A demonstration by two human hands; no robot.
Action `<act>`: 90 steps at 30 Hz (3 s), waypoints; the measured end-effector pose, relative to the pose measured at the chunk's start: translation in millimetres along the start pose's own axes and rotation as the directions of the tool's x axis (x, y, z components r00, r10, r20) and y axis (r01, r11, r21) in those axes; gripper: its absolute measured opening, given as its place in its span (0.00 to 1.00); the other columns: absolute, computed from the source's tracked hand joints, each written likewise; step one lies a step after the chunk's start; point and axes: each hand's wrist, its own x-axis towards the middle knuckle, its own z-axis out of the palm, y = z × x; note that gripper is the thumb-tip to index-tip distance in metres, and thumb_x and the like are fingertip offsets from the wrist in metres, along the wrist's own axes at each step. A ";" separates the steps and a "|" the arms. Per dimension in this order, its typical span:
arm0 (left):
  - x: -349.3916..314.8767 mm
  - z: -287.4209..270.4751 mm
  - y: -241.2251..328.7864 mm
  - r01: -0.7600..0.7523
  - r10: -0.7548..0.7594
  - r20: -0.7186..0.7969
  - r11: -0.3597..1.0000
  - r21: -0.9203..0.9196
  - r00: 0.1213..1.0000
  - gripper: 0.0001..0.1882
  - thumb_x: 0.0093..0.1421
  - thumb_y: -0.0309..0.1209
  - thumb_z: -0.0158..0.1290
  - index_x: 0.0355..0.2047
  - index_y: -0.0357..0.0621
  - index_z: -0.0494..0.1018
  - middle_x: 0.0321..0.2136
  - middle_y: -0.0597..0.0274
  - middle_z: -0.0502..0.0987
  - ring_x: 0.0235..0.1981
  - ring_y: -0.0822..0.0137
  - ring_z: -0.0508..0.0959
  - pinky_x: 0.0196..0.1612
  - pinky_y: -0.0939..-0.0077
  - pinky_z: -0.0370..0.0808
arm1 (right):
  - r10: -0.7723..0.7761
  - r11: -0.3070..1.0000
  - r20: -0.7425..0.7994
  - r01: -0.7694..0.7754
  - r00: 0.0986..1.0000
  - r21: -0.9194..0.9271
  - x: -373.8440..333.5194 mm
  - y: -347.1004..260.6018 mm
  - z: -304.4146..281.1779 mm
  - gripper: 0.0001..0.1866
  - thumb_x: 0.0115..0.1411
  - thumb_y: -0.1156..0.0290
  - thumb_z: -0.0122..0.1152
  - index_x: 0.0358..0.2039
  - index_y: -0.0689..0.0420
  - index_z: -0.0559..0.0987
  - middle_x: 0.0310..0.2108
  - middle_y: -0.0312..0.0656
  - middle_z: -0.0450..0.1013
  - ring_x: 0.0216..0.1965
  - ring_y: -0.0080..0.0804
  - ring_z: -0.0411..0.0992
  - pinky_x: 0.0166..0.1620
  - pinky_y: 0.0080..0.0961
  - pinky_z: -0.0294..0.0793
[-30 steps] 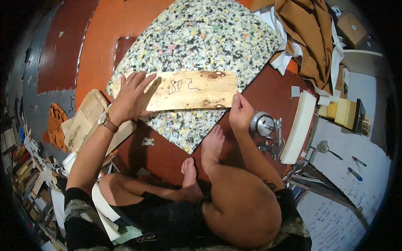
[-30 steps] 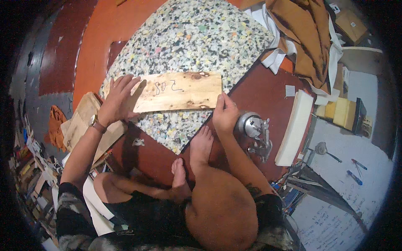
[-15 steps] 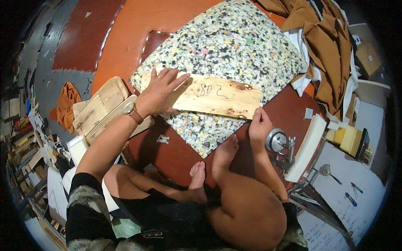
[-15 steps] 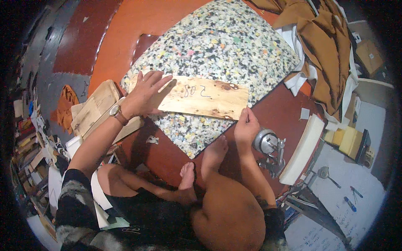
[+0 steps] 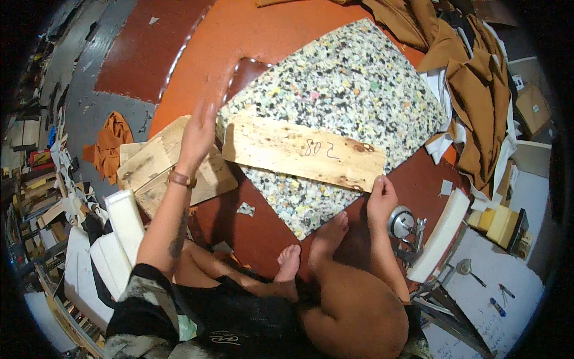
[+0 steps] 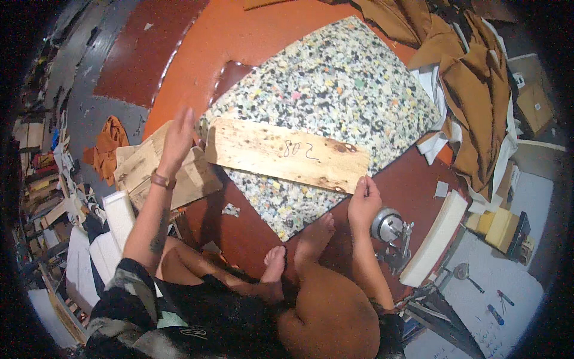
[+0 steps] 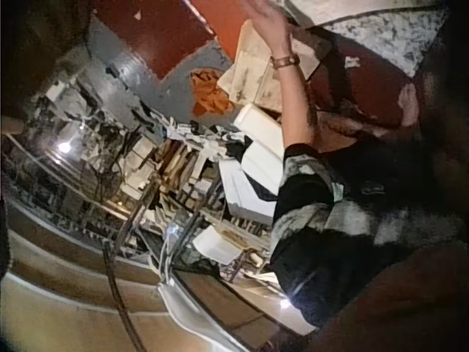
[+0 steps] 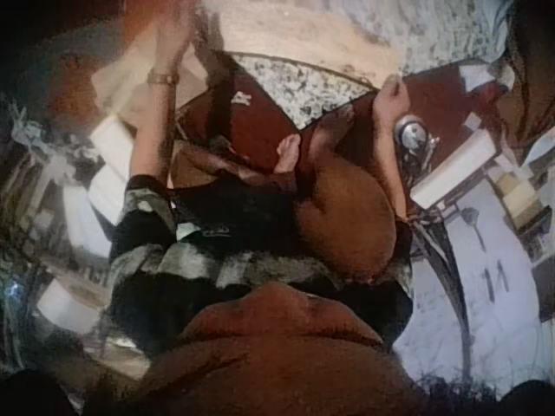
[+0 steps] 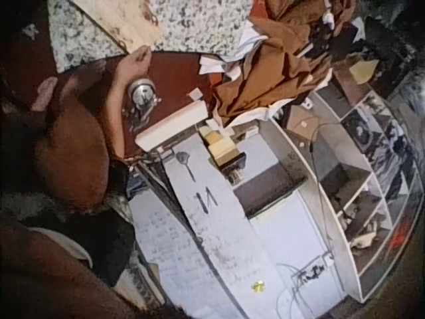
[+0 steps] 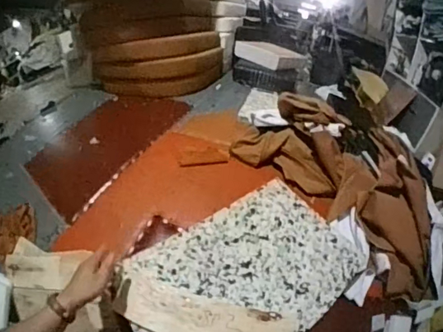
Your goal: The person sits on the floor and repeatedly places a rectangular white foam piece onto a speckled board, then uses a wooden block to press or smooth it. The person also uses a spray can on the board and foam, then repeats the placement and pressing cycle multiple times.
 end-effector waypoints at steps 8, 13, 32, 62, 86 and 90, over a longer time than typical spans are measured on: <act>-47.5 27.7 -29.3 0.024 -0.032 0.048 0.988 0.155 0.998 0.24 0.71 0.42 0.49 0.53 0.33 0.77 0.42 0.35 0.82 0.46 0.40 0.82 0.49 0.56 0.77 | -0.121 0.991 0.048 0.119 0.991 0.057 6.8 -13.9 1.0 0.21 0.71 0.66 0.57 0.58 0.67 0.78 0.51 0.56 0.81 0.49 0.40 0.80 0.53 0.33 0.76; -64.4 43.3 -29.0 0.032 -0.031 -0.005 0.996 0.080 0.999 0.23 0.70 0.39 0.53 0.59 0.35 0.75 0.41 0.41 0.84 0.42 0.48 0.84 0.47 0.61 0.77 | -0.151 0.985 0.043 0.146 0.988 0.087 9.3 14.2 -4.5 0.21 0.71 0.68 0.58 0.60 0.65 0.78 0.52 0.54 0.79 0.51 0.37 0.78 0.54 0.32 0.75; -105.2 34.2 -5.1 -0.020 -0.001 0.062 0.939 0.343 0.998 0.44 0.59 0.30 0.63 0.73 0.35 0.55 0.69 0.40 0.63 0.69 0.41 0.64 0.69 0.53 0.63 | -0.216 0.976 0.078 0.212 0.973 0.057 5.3 7.5 -8.9 0.23 0.69 0.70 0.60 0.61 0.66 0.75 0.57 0.58 0.75 0.57 0.45 0.75 0.60 0.34 0.73; -98.9 15.1 -65.6 0.392 -0.322 0.341 0.906 -0.161 0.883 0.40 0.69 0.44 0.59 0.73 0.40 0.55 0.57 0.52 0.75 0.47 0.62 0.81 0.44 0.65 0.81 | -0.115 0.623 0.726 0.619 0.678 -0.479 39.7 -129.5 1.6 0.53 0.42 0.45 0.82 0.64 0.57 0.70 0.63 0.53 0.70 0.68 0.63 0.61 0.64 0.76 0.56; -318.3 -206.8 -179.9 0.319 -0.340 0.048 0.914 0.250 0.939 0.34 0.71 0.51 0.54 0.64 0.34 0.71 0.44 0.47 0.83 0.43 0.54 0.80 0.46 0.62 0.79 | -0.423 0.900 0.143 0.396 0.895 0.182 -68.9 -81.2 -300.0 0.34 0.53 0.59 0.78 0.56 0.61 0.77 0.50 0.52 0.81 0.50 0.42 0.81 0.53 0.38 0.79; -356.3 -160.0 -177.2 0.234 -0.225 -0.130 0.970 0.058 0.966 0.43 0.71 0.64 0.43 0.70 0.38 0.64 0.64 0.40 0.72 0.64 0.46 0.72 0.64 0.53 0.70 | -0.130 0.865 -0.244 -0.011 0.961 -0.502 -83.7 -12.8 -396.6 0.30 0.51 0.58 0.75 0.54 0.58 0.80 0.45 0.55 0.82 0.48 0.53 0.80 0.52 0.44 0.79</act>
